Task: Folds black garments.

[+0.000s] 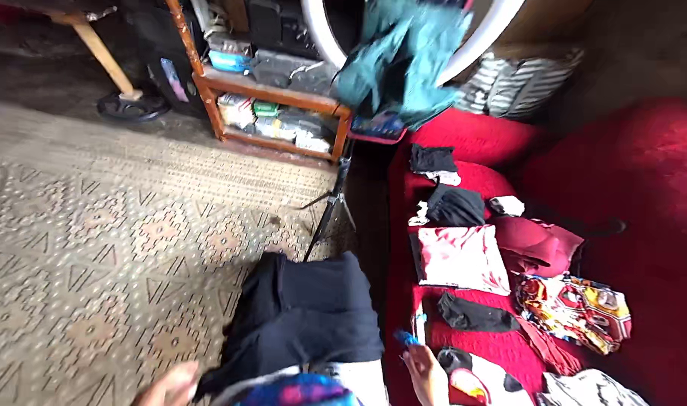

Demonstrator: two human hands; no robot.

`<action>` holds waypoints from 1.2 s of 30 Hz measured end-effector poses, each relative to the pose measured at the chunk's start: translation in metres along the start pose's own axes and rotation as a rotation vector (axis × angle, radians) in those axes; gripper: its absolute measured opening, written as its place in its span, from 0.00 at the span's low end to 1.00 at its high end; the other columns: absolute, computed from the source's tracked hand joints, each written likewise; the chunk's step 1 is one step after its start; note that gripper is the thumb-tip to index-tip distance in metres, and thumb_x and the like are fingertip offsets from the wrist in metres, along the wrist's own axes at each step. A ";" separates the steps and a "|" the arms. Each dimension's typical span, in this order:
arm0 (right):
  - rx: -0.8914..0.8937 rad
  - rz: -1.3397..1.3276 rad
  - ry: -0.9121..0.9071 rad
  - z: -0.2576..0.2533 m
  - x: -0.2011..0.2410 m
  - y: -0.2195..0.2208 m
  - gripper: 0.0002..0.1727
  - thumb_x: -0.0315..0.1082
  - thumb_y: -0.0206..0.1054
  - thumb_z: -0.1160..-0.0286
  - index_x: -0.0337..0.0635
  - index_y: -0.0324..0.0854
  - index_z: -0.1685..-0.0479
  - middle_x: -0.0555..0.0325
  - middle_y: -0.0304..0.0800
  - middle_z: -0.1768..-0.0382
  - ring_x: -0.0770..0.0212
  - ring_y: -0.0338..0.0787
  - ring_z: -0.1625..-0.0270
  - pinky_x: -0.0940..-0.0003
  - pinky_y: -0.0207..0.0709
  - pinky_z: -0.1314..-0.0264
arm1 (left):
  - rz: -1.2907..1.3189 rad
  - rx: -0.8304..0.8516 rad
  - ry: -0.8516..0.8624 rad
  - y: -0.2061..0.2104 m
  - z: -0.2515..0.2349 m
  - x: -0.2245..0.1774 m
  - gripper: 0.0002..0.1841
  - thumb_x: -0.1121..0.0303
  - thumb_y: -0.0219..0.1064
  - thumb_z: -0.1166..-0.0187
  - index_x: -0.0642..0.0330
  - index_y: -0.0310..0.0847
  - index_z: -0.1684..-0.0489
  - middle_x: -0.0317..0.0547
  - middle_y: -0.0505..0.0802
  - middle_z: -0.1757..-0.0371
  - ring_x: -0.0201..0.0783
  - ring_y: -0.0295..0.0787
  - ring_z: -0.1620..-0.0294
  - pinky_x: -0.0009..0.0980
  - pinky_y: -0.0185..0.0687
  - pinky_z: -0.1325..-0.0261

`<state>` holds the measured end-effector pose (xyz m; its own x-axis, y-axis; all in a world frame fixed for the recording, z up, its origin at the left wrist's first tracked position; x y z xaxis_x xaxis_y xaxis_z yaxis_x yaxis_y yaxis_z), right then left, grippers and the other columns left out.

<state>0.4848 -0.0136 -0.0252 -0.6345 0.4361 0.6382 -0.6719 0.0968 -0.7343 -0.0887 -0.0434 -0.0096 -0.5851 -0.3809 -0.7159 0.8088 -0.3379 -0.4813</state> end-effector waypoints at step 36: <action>-0.213 0.106 -0.820 -0.016 0.172 0.082 0.14 0.40 0.60 0.25 0.51 0.93 0.65 0.57 0.93 0.39 0.51 0.88 0.33 0.52 0.76 0.28 | 0.469 -0.047 -0.363 -0.011 -0.316 -0.121 0.36 0.51 0.78 0.28 0.65 0.75 0.24 0.60 0.83 0.26 0.52 0.77 0.23 0.54 0.72 0.22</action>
<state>0.3264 0.0837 0.0207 -0.8209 -0.3257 0.4691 -0.5595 0.2940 -0.7749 -0.0081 0.2783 -0.0773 -0.1404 -0.7534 -0.6424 0.9828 -0.0272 -0.1828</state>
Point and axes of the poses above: each hand's wrist, its own z-axis away from the middle knuckle, its own y-axis out of the palm, x = y × z, the point moved 7 cm from there along -z, towards the middle knuckle
